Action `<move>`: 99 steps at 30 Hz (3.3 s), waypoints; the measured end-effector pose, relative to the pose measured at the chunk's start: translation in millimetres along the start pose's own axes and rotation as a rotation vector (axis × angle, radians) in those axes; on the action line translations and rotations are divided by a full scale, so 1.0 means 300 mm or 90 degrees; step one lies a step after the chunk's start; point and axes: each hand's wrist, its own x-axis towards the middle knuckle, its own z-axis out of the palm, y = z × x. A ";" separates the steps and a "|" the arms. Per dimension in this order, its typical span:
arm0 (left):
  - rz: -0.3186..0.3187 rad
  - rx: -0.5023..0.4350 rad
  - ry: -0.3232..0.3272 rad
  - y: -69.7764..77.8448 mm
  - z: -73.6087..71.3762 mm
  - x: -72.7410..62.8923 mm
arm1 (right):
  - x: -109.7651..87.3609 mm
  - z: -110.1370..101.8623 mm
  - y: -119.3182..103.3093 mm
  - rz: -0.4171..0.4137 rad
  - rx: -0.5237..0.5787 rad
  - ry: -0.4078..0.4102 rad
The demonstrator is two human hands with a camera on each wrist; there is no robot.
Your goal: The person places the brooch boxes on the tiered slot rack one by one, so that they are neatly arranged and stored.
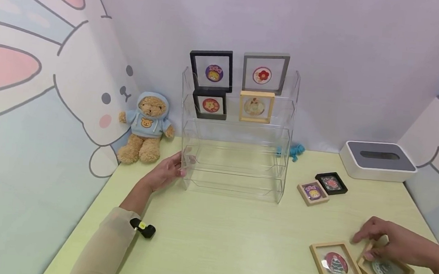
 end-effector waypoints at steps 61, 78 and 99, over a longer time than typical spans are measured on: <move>0.013 0.004 -0.005 -0.012 -0.001 0.001 | 0.159 -0.097 -0.180 0.184 -0.107 0.438; 0.012 0.005 -0.005 -0.010 0.000 -0.004 | 0.450 -0.238 -0.435 -0.057 -0.259 0.514; 0.014 -0.005 0.004 -0.010 0.001 0.003 | 0.947 -0.234 -0.657 -0.224 -0.186 0.431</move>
